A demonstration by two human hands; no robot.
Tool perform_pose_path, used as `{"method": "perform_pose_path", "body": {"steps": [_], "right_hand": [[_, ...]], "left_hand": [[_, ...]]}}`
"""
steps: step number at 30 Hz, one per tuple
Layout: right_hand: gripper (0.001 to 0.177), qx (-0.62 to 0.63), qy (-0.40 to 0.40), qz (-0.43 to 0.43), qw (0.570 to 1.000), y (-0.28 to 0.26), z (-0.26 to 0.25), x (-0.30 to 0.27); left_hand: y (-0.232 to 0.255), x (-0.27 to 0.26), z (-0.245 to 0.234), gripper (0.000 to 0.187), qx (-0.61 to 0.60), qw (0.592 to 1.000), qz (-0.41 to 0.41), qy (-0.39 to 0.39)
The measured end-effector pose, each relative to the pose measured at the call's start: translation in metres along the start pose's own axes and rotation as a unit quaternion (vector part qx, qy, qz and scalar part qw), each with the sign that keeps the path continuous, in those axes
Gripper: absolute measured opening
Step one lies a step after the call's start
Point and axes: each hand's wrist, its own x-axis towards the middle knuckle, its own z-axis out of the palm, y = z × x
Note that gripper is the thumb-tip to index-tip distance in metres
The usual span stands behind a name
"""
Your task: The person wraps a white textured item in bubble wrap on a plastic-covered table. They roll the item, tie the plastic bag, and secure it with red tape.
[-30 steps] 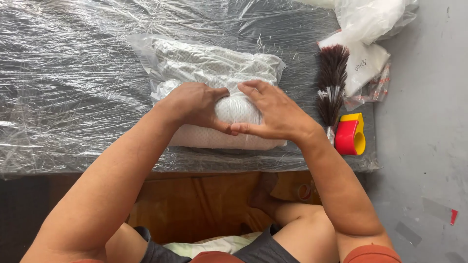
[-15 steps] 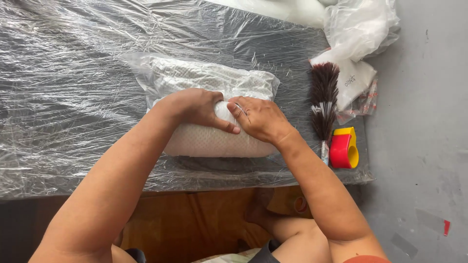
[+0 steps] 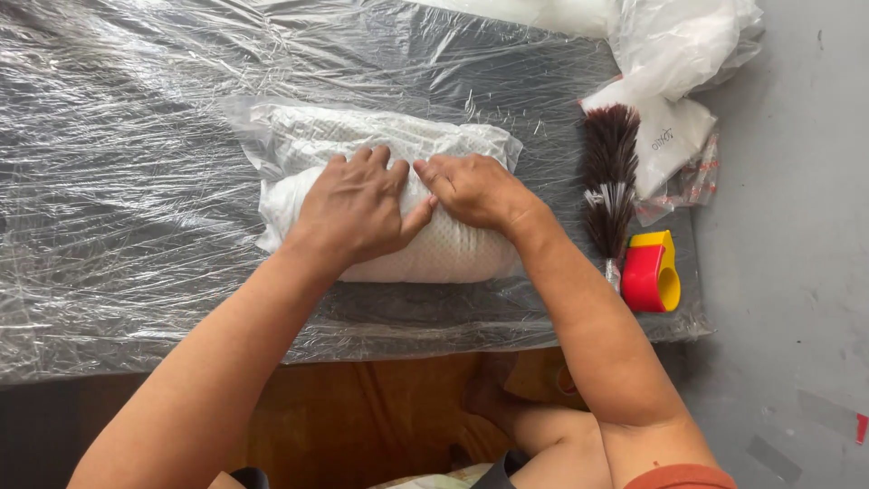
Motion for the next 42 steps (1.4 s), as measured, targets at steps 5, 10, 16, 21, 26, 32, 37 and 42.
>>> {"method": "perform_pose_path", "body": {"steps": [5,10,16,21,26,32,37,42], "right_hand": [[0.054,0.051,0.006,-0.007,0.999,-0.004,-0.014,0.002],[0.051,0.027,0.095,-0.105,0.99,0.02,-0.005,0.025],[0.052,0.079,-0.02,-0.002,0.997,0.004,-0.029,0.036],[0.049,0.08,-0.019,0.03,0.996,0.016,-0.027,0.062],[0.043,0.086,0.005,0.029,0.996,0.03,-0.032,0.075],[0.063,0.044,-0.106,0.043,0.992,0.026,-0.049,0.1],[0.064,-0.008,-0.19,0.142,0.972,0.014,-0.057,0.115],[0.066,-0.019,-0.203,0.161,0.966,0.01,-0.062,0.117]], "left_hand": [[-0.017,0.027,0.01,0.076,-0.017,1.0,-0.003,-0.013],[-0.023,0.042,0.012,0.083,-0.04,0.999,-0.02,-0.031],[-0.027,0.051,-0.014,0.077,-0.074,0.989,-0.054,-0.119],[-0.036,0.074,-0.016,0.078,-0.082,0.982,-0.072,-0.151],[-0.042,0.105,-0.013,0.087,-0.097,0.974,-0.098,-0.182],[-0.047,0.115,-0.038,0.094,-0.16,0.931,-0.168,-0.283],[-0.058,0.123,-0.037,0.093,-0.164,0.935,-0.154,-0.275],[-0.059,0.127,-0.044,0.086,-0.195,0.911,-0.205,-0.301]]}}
